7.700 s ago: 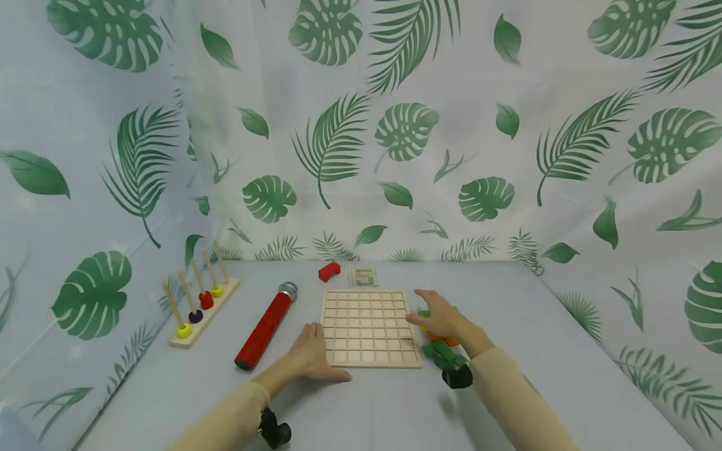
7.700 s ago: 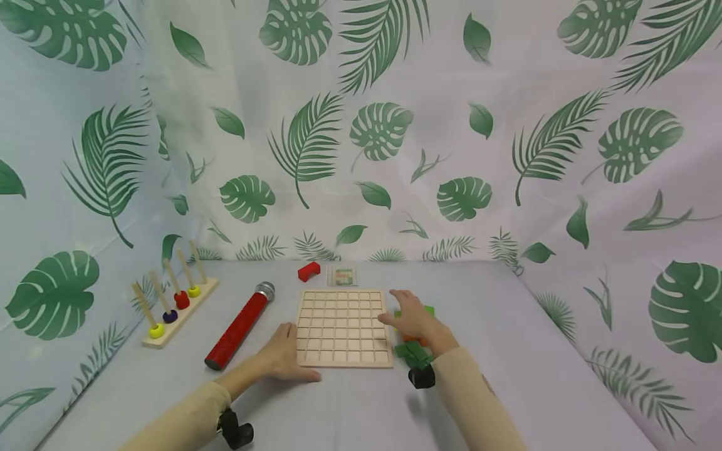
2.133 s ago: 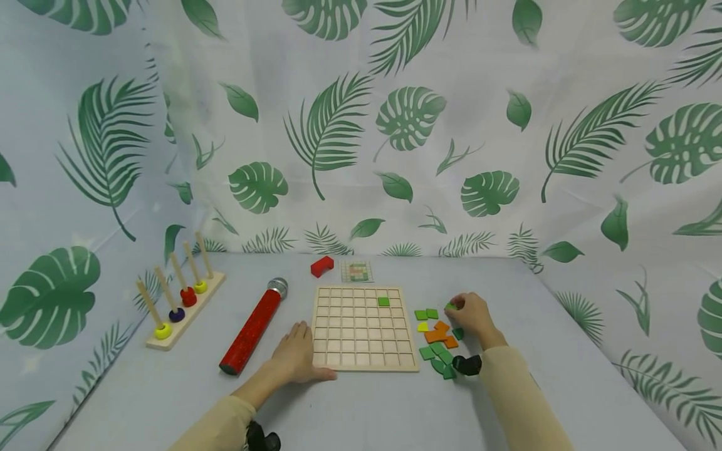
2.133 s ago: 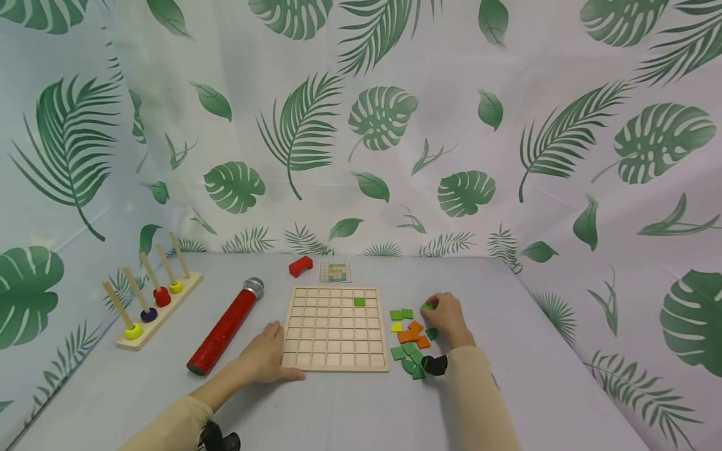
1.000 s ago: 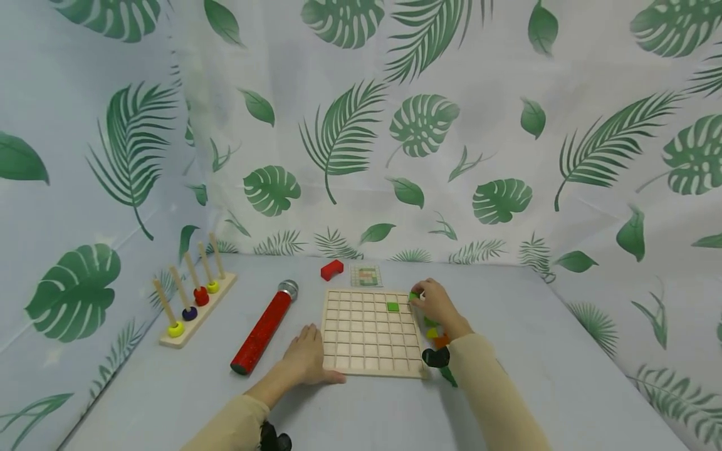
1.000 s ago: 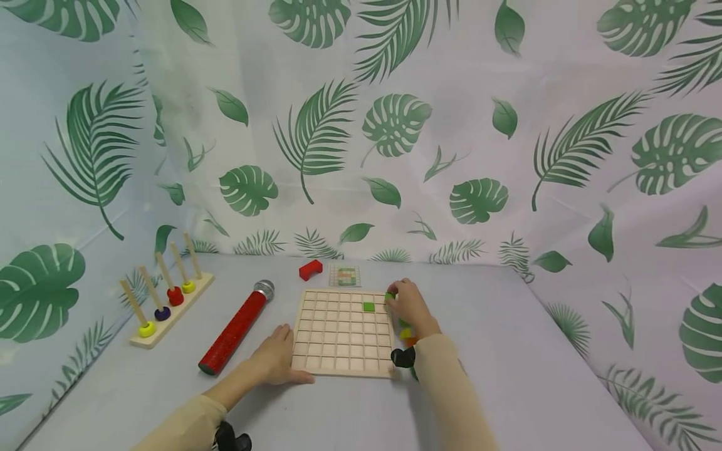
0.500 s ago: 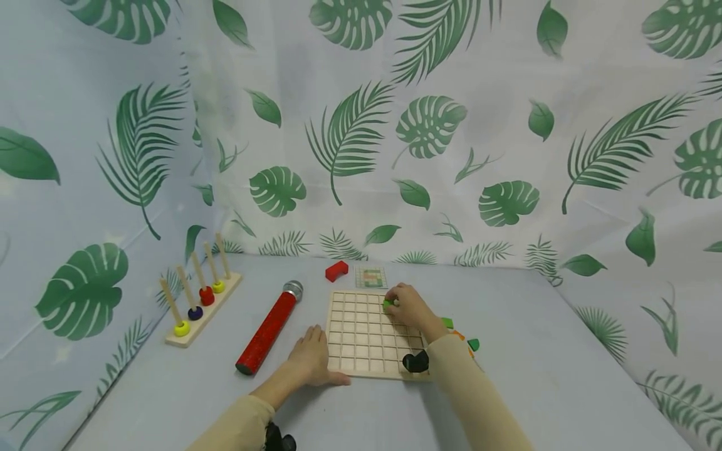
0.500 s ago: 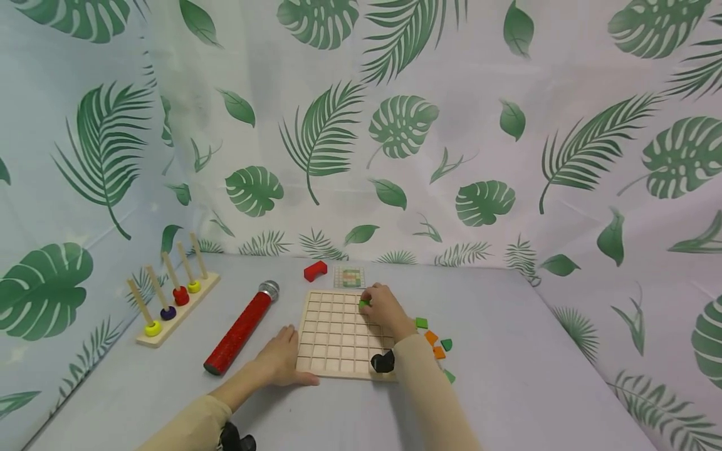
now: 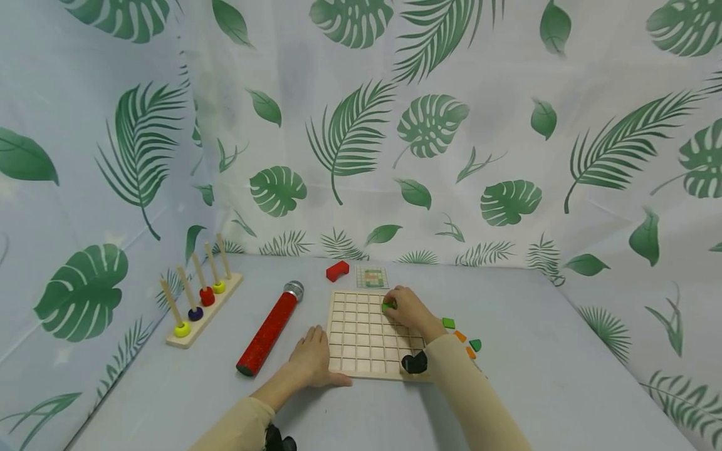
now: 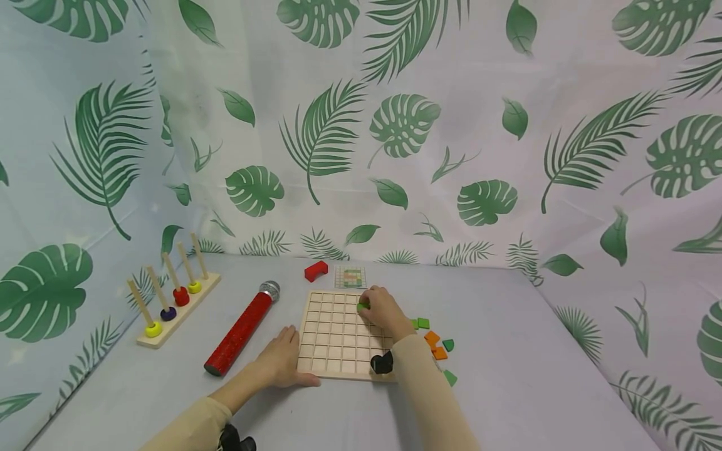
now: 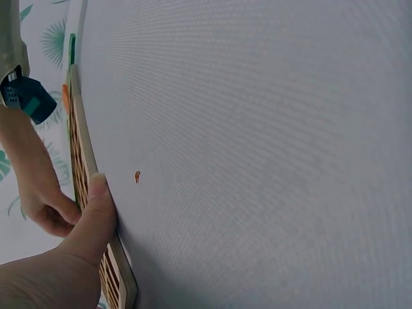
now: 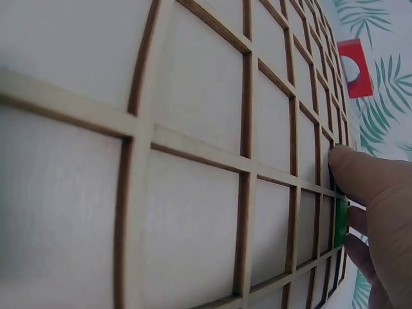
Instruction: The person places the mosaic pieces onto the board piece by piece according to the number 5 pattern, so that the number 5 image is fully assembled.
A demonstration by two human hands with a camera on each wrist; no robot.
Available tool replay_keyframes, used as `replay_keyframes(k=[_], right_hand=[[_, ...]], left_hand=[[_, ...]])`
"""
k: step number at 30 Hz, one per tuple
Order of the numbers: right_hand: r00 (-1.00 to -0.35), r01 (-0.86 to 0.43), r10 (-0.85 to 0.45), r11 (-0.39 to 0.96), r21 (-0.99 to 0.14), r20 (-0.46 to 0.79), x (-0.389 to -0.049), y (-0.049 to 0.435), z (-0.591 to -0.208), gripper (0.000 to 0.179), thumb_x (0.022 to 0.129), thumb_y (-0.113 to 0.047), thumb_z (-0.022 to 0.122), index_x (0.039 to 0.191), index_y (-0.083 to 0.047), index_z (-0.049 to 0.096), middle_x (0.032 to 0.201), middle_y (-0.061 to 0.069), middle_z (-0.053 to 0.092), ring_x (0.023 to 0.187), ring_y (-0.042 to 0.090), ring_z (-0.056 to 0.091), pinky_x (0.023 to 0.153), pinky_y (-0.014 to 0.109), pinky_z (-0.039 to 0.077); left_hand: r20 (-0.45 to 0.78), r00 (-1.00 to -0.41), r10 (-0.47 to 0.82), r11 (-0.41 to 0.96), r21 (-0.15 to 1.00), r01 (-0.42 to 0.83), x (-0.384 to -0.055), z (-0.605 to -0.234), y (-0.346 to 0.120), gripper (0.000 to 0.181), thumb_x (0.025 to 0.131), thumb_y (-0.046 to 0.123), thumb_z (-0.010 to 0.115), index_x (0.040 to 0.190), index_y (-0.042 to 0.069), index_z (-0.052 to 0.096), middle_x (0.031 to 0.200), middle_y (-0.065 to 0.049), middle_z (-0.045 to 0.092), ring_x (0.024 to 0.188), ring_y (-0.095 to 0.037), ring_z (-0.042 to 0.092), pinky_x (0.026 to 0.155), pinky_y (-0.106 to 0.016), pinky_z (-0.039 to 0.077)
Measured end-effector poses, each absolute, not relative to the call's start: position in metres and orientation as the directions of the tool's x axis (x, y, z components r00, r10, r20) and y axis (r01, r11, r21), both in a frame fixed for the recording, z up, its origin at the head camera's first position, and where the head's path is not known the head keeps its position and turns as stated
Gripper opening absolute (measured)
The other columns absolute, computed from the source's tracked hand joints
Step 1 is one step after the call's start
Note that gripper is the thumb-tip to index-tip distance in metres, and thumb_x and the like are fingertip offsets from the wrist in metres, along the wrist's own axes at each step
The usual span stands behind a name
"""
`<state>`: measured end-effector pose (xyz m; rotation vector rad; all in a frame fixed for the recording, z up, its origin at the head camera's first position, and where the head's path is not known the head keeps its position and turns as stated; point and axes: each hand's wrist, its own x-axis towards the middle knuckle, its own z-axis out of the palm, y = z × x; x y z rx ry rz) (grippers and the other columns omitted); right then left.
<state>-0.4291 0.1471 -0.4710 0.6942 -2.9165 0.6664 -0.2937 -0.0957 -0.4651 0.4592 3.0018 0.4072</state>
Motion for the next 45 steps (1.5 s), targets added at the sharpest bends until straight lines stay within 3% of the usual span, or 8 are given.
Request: replay_keyframes(k=[8,19,27,38,45], right_hand=[[-0.895,-0.445,-0.414,0.805,-0.391,0.166,-0.426,0.150,-0.469,0.019,0.086,-0.011,0.070,0.103,-0.005,0.067,0.090,0.003,0.056,0.081,0.017,0.052,0.073,0.034,0.047],[-0.927,-0.374,-0.333,0.784,-0.495,0.174,-0.417,0.181,-0.456,0.028,0.092,-0.009,0.062,0.117,0.003,0.060,0.111,0.013,0.057,0.105,0.031,0.054,0.088,0.043,0.048],[-0.950,-0.309,-0.243,0.818,-0.485,0.196,-0.410,0.233,-0.455,0.024,0.088,-0.003,0.063,0.110,0.006,0.061,0.103,0.017,0.060,0.093,0.030,0.056,0.083,0.046,0.049],[-0.990,-0.131,-0.143,0.879,-0.458,0.009,-0.400,0.264,-0.455,0.019,0.089,-0.010,0.064,0.105,-0.001,0.064,0.093,0.007,0.061,0.082,0.021,0.055,0.075,0.038,0.051],[-0.989,-0.044,-0.108,0.872,-0.487,-0.103,-0.394,0.269,-0.453,0.025,0.080,-0.014,0.072,0.102,-0.004,0.065,0.088,0.006,0.060,0.073,0.020,0.056,0.066,0.031,0.053]], left_hand=[[-0.042,-0.951,0.305,0.916,0.284,0.282,-0.294,-0.466,-0.094,0.117,0.064,0.065,0.075,0.135,-0.018,0.032,0.141,-0.031,0.033,0.132,-0.042,0.031,0.103,-0.053,0.033],[-0.023,-0.951,0.307,0.908,0.306,0.286,-0.294,-0.468,-0.095,0.116,0.063,0.063,0.076,0.134,-0.018,0.033,0.140,-0.031,0.033,0.131,-0.042,0.031,0.103,-0.054,0.032],[-0.035,-0.951,0.306,0.911,0.300,0.282,-0.292,-0.466,-0.094,0.116,0.064,0.064,0.076,0.134,-0.018,0.032,0.140,-0.031,0.032,0.131,-0.043,0.030,0.104,-0.054,0.031],[-0.033,-0.953,0.301,0.904,0.327,0.274,-0.290,-0.466,-0.094,0.114,0.064,0.060,0.078,0.133,-0.019,0.033,0.139,-0.032,0.033,0.130,-0.043,0.032,0.103,-0.055,0.031],[-0.037,-0.954,0.298,0.907,0.323,0.271,-0.291,-0.466,-0.093,0.113,0.064,0.059,0.078,0.133,-0.019,0.033,0.140,-0.032,0.032,0.131,-0.045,0.030,0.104,-0.056,0.030]])
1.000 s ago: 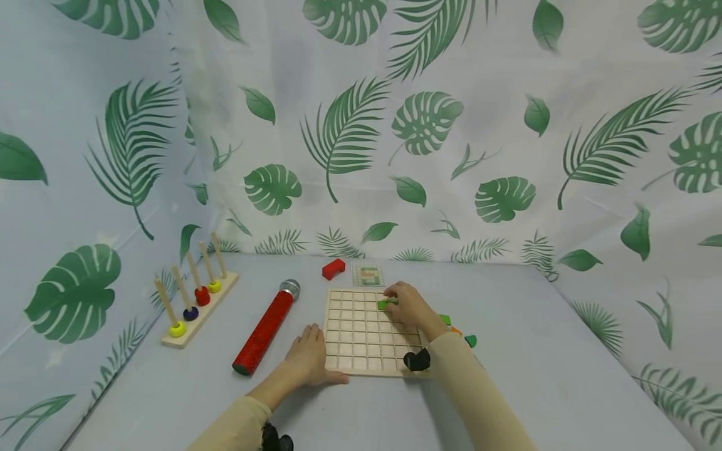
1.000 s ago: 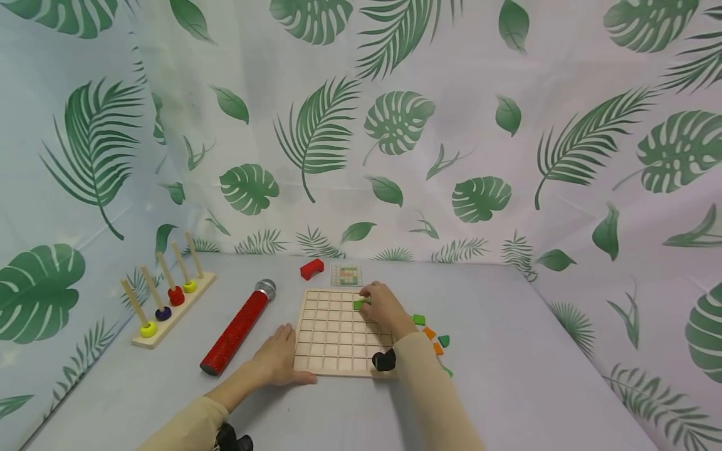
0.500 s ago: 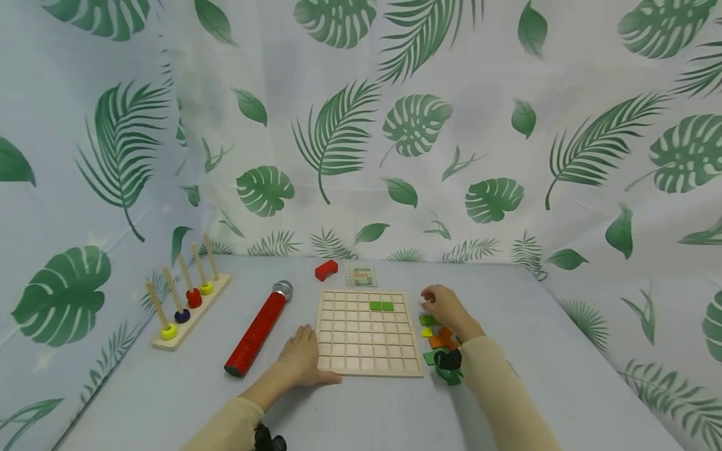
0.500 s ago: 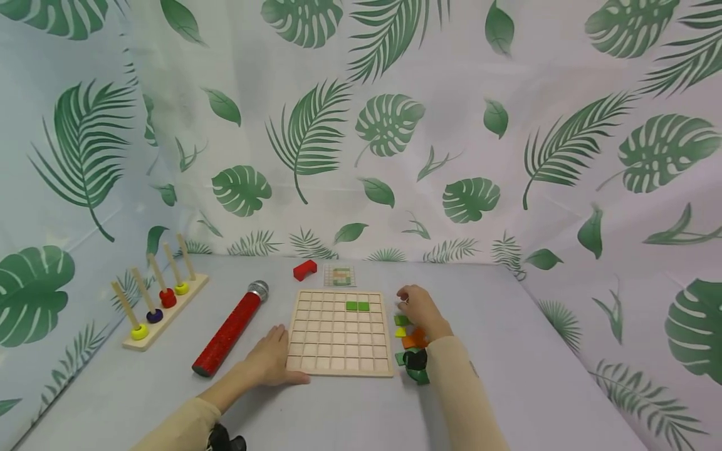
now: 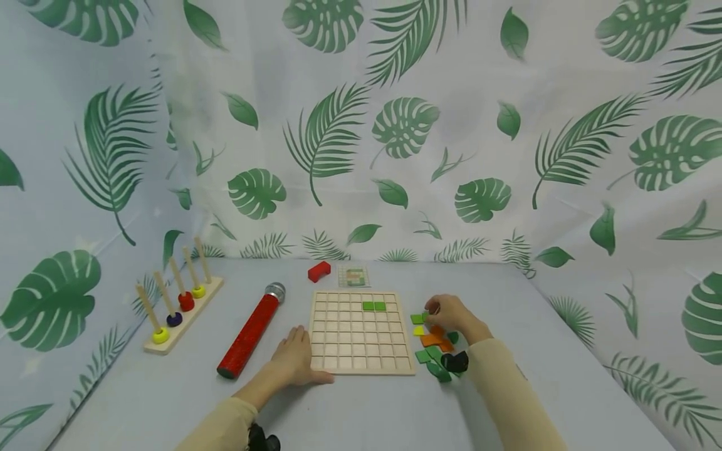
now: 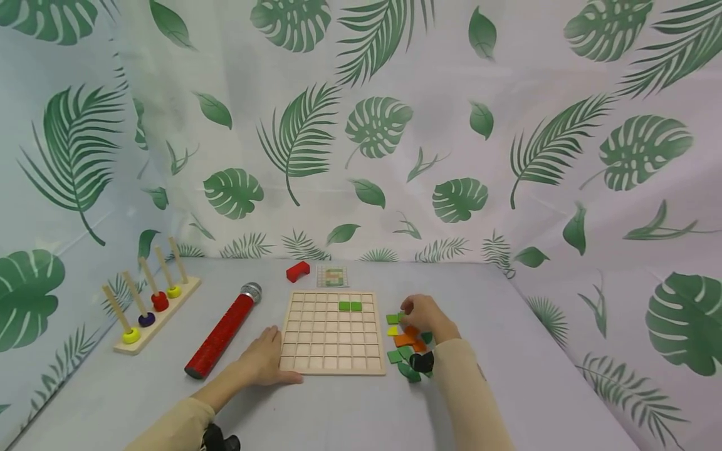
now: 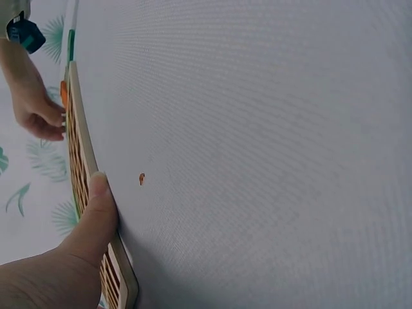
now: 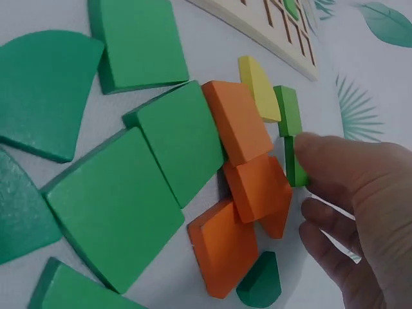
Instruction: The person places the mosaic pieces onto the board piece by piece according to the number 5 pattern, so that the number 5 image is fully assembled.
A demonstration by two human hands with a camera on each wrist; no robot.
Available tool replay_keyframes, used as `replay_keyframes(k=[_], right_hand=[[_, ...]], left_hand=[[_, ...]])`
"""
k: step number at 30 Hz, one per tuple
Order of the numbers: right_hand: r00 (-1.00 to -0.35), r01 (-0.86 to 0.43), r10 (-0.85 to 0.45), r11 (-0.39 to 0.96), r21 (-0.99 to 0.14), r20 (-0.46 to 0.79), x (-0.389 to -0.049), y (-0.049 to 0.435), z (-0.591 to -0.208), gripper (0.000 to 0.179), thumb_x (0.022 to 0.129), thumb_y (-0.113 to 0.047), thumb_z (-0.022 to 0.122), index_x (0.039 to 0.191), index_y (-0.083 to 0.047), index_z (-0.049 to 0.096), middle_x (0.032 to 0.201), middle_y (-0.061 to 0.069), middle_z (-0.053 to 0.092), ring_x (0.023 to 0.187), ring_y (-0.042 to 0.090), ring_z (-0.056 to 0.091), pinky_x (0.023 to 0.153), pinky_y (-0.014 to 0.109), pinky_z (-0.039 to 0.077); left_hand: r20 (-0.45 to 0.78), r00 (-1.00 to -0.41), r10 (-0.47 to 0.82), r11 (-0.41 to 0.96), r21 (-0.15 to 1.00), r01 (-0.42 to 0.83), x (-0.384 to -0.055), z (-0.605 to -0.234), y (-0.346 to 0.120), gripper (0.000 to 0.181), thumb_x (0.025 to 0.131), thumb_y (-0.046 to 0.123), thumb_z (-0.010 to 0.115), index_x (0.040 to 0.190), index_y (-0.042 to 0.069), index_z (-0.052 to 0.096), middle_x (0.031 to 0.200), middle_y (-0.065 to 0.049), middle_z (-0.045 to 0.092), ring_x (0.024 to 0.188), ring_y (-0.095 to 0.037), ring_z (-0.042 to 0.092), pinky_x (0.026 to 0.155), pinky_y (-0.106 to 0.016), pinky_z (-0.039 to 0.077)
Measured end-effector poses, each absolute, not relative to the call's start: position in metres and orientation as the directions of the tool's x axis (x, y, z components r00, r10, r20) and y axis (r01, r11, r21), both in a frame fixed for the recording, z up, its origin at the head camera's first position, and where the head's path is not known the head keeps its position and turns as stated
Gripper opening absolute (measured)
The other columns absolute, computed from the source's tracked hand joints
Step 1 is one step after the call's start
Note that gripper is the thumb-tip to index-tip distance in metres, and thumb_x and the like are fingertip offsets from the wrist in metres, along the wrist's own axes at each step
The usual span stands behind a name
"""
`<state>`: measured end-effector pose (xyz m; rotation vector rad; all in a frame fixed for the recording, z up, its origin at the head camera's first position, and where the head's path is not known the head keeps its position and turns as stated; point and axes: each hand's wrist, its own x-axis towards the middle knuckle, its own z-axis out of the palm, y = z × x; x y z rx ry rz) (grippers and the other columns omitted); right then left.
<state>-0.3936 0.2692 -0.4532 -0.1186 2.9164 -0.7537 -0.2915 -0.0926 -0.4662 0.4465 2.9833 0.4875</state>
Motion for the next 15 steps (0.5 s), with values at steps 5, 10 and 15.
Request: replay_keyframes(k=[5,10,15], right_hand=[[-0.988,-0.059,-0.117,0.888,-0.456,-0.101,-0.3956,0.2664,-0.4584,0.026,0.079,-0.013,0.072,0.102,-0.004,0.066,0.093,0.007,0.061,0.078,0.020,0.054,0.074,0.036,0.053],[-0.990,-0.076,-0.118,0.911,-0.406,-0.078,-0.3967,0.2647,-0.4622,0.018,0.081,-0.010,0.069,0.099,-0.004,0.067,0.091,0.007,0.059,0.080,0.020,0.053,0.079,0.039,0.051],[-0.990,-0.106,-0.136,0.903,-0.415,-0.044,-0.3952,0.2645,-0.4578,0.016,0.084,-0.008,0.068,0.098,-0.002,0.067,0.091,0.009,0.056,0.078,0.020,0.053,0.069,0.033,0.052]], left_hand=[[-0.040,-0.953,0.301,0.908,0.317,0.273,-0.2916,-0.4676,-0.0941,0.114,0.064,0.060,0.078,0.133,-0.019,0.033,0.140,-0.033,0.032,0.131,-0.045,0.030,0.104,-0.056,0.031],[-0.037,-0.951,0.308,0.905,0.321,0.281,-0.2910,-0.4677,-0.0934,0.114,0.065,0.060,0.078,0.133,-0.020,0.033,0.140,-0.033,0.032,0.131,-0.045,0.030,0.104,-0.056,0.030],[-0.035,-0.952,0.306,0.902,0.332,0.277,-0.2909,-0.4654,-0.0935,0.114,0.065,0.059,0.078,0.133,-0.019,0.032,0.141,-0.033,0.031,0.131,-0.045,0.029,0.105,-0.056,0.029]])
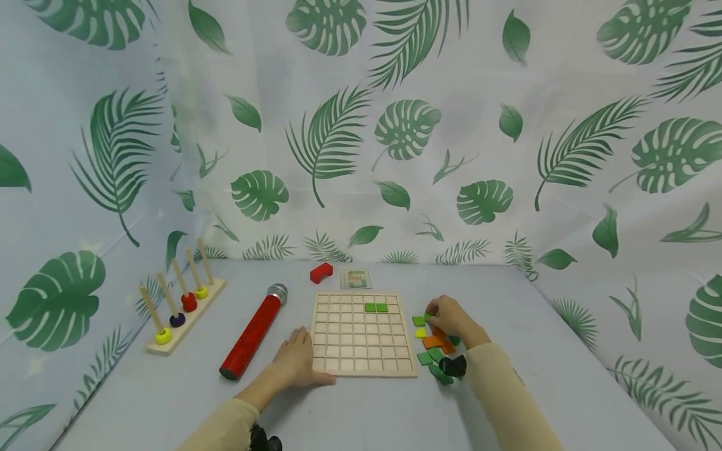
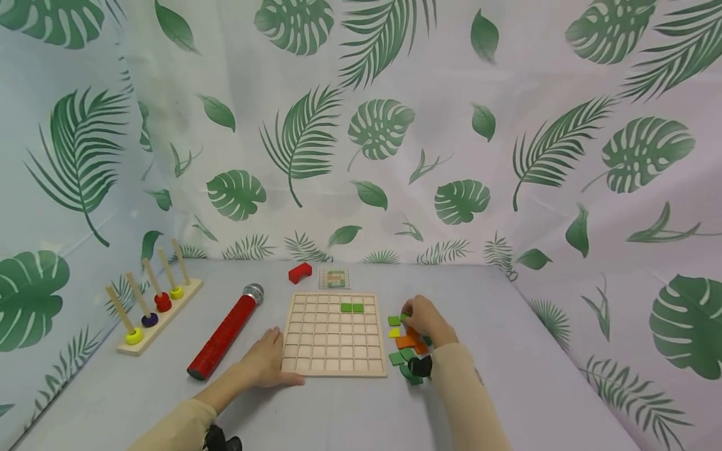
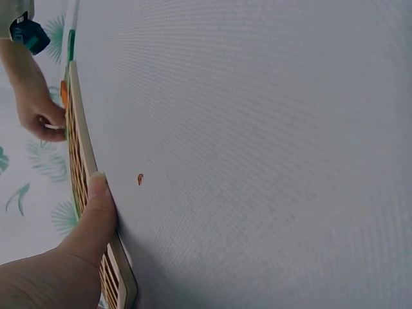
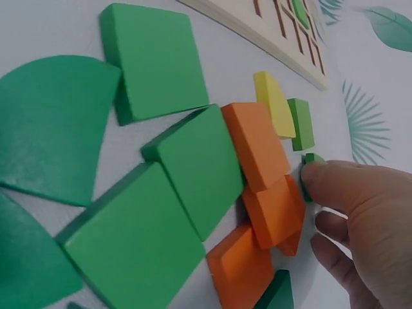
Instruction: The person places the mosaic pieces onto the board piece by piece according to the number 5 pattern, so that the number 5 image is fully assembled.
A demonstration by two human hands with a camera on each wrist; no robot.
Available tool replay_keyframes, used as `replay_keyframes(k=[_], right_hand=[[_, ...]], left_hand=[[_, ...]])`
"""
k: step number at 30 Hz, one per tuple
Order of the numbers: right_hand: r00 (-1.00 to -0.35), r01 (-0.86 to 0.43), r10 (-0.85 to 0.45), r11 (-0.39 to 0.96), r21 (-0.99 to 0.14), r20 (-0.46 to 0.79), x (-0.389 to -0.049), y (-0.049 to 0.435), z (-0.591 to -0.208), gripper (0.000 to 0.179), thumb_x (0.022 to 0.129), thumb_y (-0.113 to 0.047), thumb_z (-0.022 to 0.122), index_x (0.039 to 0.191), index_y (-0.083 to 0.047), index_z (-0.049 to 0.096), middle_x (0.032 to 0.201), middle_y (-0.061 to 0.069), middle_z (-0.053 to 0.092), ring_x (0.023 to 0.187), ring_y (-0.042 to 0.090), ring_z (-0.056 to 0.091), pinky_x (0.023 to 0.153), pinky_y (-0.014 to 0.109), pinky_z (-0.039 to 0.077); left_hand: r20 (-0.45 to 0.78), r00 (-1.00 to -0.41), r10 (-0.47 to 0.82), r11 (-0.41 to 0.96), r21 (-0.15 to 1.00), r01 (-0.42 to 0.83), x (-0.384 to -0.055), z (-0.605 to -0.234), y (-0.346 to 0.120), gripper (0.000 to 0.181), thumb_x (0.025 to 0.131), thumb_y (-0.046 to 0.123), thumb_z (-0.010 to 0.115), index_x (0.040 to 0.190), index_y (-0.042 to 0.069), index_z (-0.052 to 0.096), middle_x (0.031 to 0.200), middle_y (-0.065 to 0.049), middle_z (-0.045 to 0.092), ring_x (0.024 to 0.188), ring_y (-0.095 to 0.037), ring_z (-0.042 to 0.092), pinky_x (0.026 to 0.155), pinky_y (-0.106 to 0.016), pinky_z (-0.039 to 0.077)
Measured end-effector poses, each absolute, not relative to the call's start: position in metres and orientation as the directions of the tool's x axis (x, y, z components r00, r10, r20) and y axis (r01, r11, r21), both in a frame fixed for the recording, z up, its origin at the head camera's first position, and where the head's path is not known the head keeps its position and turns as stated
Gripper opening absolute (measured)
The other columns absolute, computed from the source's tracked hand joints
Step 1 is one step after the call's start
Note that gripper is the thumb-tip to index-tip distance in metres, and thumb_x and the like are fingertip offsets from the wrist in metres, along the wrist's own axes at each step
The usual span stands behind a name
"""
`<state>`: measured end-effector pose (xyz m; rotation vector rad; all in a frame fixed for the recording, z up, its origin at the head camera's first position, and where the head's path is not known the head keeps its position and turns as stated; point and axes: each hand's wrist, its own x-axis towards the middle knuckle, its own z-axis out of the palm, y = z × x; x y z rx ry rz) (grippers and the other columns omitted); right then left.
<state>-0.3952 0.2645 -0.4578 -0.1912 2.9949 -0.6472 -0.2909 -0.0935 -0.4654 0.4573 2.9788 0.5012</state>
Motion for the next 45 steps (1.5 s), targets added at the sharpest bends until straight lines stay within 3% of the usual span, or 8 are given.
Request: replay_keyframes(k=[3,8,14,26,45], right_hand=[[-0.990,-0.105,-0.136,0.892,-0.440,-0.041,-0.396,0.262,-0.457,0.016,0.085,-0.008,0.066,0.100,-0.002,0.065,0.092,0.009,0.055,0.077,0.021,0.053,0.065,0.031,0.052],[-0.990,-0.097,-0.131,0.885,-0.455,-0.043,-0.397,0.259,-0.461,0.015,0.085,-0.008,0.065,0.100,-0.004,0.065,0.091,0.007,0.058,0.079,0.021,0.054,0.070,0.034,0.053],[-0.972,-0.237,-0.216,0.874,-0.425,0.097,-0.406,0.249,-0.460,0.017,0.084,-0.007,0.067,0.100,0.001,0.067,0.092,0.009,0.059,0.085,0.023,0.055,0.076,0.040,0.050],[-0.909,-0.416,-0.358,0.813,-0.408,0.215,-0.420,0.206,-0.456,0.016,0.086,-0.005,0.067,0.100,0.003,0.067,0.093,0.010,0.059,0.085,0.024,0.058,0.075,0.037,0.052],[-0.877,-0.478,-0.444,0.767,-0.429,0.183,-0.430,0.129,-0.464,0.010,0.087,-0.007,0.068,0.096,-0.004,0.068,0.095,0.005,0.058,0.092,0.024,0.058,0.081,0.037,0.051]], left_hand=[[-0.037,-0.952,0.303,0.901,0.338,0.274,-0.291,-0.466,-0.096,0.114,0.064,0.059,0.078,0.134,-0.019,0.032,0.141,-0.033,0.031,0.131,-0.045,0.029,0.105,-0.056,0.029],[-0.059,-0.950,0.306,0.902,0.336,0.269,-0.290,-0.471,-0.097,0.116,0.064,0.061,0.077,0.134,-0.019,0.032,0.141,-0.033,0.031,0.132,-0.045,0.028,0.105,-0.055,0.029],[-0.051,-0.950,0.306,0.903,0.331,0.273,-0.292,-0.471,-0.098,0.116,0.065,0.062,0.076,0.135,-0.018,0.031,0.142,-0.032,0.030,0.133,-0.043,0.028,0.105,-0.055,0.029],[-0.050,-0.953,0.299,0.913,0.305,0.271,-0.296,-0.466,-0.101,0.116,0.064,0.064,0.075,0.135,-0.017,0.031,0.140,-0.029,0.033,0.131,-0.040,0.030,0.104,-0.055,0.031],[-0.042,-0.952,0.303,0.915,0.292,0.279,-0.295,-0.466,-0.100,0.116,0.064,0.064,0.075,0.135,-0.017,0.032,0.140,-0.030,0.033,0.132,-0.040,0.030,0.103,-0.054,0.032]])
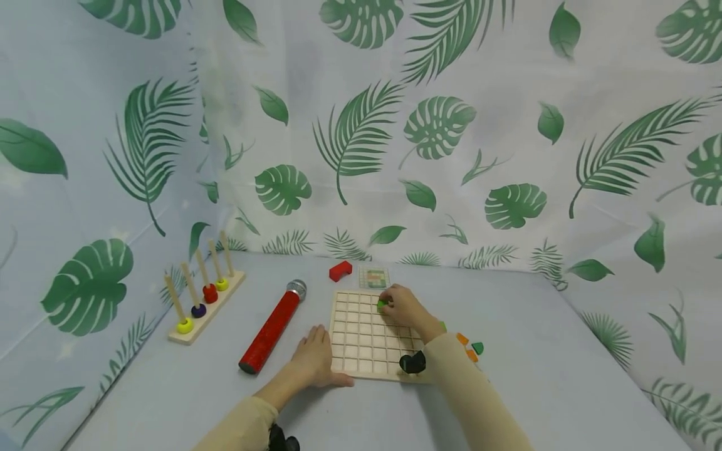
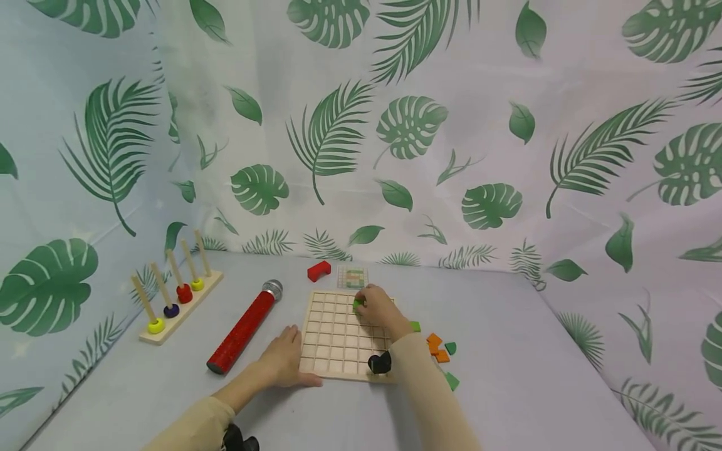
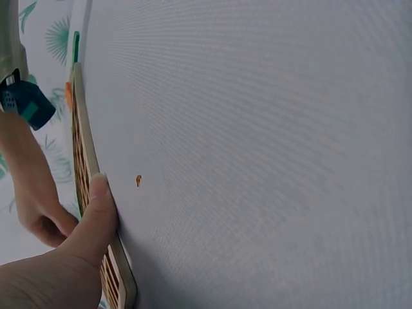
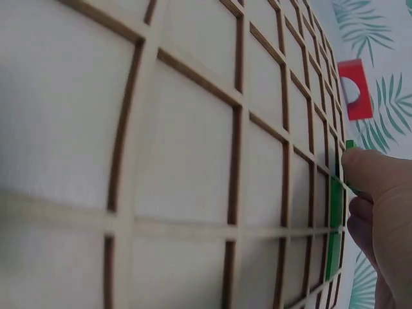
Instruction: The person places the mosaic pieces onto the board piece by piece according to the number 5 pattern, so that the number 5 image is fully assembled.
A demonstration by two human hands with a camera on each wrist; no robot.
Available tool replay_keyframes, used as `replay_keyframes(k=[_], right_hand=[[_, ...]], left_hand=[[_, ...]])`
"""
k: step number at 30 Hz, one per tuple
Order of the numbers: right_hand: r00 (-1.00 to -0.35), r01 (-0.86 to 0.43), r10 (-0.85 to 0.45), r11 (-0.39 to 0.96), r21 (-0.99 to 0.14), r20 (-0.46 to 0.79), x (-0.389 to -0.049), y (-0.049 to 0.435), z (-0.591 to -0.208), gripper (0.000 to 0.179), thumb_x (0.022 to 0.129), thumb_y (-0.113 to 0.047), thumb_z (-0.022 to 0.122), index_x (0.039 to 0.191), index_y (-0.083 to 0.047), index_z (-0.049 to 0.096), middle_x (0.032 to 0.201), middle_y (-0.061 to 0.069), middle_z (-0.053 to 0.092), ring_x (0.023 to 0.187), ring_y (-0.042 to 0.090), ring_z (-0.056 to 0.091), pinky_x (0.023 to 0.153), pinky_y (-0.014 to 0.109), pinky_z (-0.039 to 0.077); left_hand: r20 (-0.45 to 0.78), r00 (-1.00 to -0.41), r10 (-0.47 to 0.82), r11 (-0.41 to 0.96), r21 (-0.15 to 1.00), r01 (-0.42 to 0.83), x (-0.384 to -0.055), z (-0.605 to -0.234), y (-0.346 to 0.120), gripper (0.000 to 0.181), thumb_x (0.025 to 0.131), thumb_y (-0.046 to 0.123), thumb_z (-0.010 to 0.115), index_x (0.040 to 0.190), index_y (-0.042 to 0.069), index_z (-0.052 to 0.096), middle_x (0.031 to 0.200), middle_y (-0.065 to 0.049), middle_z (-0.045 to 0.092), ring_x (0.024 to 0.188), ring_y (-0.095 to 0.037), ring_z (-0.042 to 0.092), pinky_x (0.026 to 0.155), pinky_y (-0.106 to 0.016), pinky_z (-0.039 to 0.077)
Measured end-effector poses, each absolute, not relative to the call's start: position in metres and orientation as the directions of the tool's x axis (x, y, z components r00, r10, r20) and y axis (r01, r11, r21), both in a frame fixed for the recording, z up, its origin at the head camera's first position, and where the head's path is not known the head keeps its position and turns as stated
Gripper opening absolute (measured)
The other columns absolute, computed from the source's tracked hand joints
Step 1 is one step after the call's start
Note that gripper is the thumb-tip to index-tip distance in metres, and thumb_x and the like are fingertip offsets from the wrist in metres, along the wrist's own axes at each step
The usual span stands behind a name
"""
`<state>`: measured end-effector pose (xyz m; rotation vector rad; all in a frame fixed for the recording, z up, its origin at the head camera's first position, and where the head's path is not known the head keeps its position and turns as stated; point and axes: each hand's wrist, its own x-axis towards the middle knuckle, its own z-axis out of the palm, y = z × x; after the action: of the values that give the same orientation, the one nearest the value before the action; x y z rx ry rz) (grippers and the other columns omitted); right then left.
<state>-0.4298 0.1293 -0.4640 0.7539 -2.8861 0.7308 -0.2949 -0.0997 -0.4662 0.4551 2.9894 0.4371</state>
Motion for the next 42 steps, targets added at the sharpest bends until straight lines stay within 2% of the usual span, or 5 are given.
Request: replay_keyframes(k=[22,33,38,42], right_hand=[[-0.864,-0.503,-0.462,0.768,-0.396,0.202,-0.428,0.120,-0.468,0.015,0.085,-0.006,0.069,0.099,-0.002,0.068,0.097,0.006,0.061,0.086,0.019,0.055,0.074,0.034,0.050],[-0.846,-0.532,-0.473,0.760,-0.372,0.244,-0.429,0.123,-0.473,0.015,0.085,-0.010,0.071,0.099,-0.007,0.070,0.100,0.003,0.063,0.095,0.022,0.055,0.082,0.036,0.049],[-0.826,-0.564,-0.492,0.737,-0.373,0.276,-0.427,0.126,-0.473,0.020,0.085,-0.008,0.069,0.104,-0.003,0.068,0.105,0.007,0.064,0.098,0.025,0.055,0.083,0.037,0.050],[-0.836,-0.548,-0.487,0.744,-0.382,0.251,-0.424,0.130,-0.469,0.025,0.087,-0.007,0.066,0.111,0.000,0.065,0.108,0.010,0.063,0.101,0.027,0.055,0.084,0.038,0.049]], left_hand=[[-0.044,-0.953,0.300,0.919,0.280,0.276,-0.296,-0.467,-0.099,0.116,0.064,0.066,0.074,0.135,-0.017,0.033,0.141,-0.030,0.032,0.133,-0.040,0.030,0.104,-0.054,0.032],[-0.044,-0.956,0.291,0.914,0.306,0.264,-0.296,-0.468,-0.098,0.116,0.064,0.064,0.075,0.135,-0.017,0.032,0.141,-0.030,0.032,0.133,-0.041,0.029,0.104,-0.054,0.031],[-0.047,-0.954,0.296,0.913,0.309,0.269,-0.295,-0.467,-0.097,0.115,0.065,0.064,0.075,0.135,-0.017,0.032,0.142,-0.030,0.031,0.133,-0.041,0.029,0.104,-0.053,0.031],[-0.045,-0.952,0.302,0.912,0.303,0.275,-0.296,-0.468,-0.097,0.115,0.066,0.064,0.074,0.135,-0.017,0.031,0.142,-0.030,0.031,0.133,-0.042,0.028,0.104,-0.053,0.031]])
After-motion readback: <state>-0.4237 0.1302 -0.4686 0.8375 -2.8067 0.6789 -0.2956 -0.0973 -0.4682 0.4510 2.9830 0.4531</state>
